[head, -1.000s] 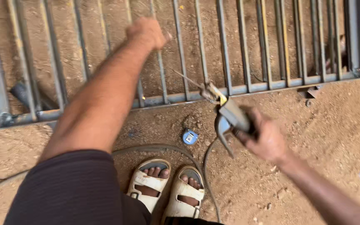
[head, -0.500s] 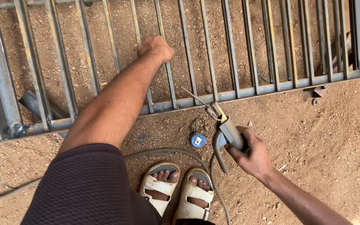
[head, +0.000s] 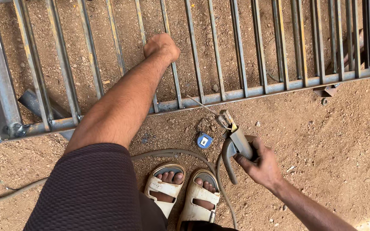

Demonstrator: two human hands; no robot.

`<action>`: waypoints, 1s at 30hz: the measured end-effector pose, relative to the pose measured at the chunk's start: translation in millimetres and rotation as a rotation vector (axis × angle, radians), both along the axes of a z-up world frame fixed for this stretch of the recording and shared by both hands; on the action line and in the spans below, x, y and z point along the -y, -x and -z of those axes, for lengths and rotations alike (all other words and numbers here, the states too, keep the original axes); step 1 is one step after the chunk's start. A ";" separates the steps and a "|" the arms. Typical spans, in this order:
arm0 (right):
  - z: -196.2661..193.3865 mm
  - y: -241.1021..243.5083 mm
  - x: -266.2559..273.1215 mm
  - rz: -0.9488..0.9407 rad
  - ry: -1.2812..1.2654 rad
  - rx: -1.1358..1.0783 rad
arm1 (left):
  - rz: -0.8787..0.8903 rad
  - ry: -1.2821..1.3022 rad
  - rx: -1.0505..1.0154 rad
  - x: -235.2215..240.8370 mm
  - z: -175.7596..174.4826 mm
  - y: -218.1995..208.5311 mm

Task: The person welds the horizontal bars of a metal gate to its frame using a welding tool, moving across the structure to apply spot welds at several intersection points.

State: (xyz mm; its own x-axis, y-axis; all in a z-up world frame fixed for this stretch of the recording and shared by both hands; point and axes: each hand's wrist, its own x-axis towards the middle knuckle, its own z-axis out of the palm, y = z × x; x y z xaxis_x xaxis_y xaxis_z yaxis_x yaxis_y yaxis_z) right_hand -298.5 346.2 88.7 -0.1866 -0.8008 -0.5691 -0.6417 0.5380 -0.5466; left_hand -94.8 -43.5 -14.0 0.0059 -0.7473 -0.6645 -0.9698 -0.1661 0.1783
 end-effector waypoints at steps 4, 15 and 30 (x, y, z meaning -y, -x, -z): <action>2.3 -0.3 -2.1 -0.020 0.053 0.028 | 0.005 0.008 0.038 2.0 1.1 4.5; 1.8 -5.6 -7.2 0.028 0.011 0.073 | -0.025 -0.022 0.010 -2.1 -8.5 6.7; 17.0 -4.6 -8.5 0.041 0.064 0.211 | -0.067 -0.015 0.003 3.7 5.5 7.4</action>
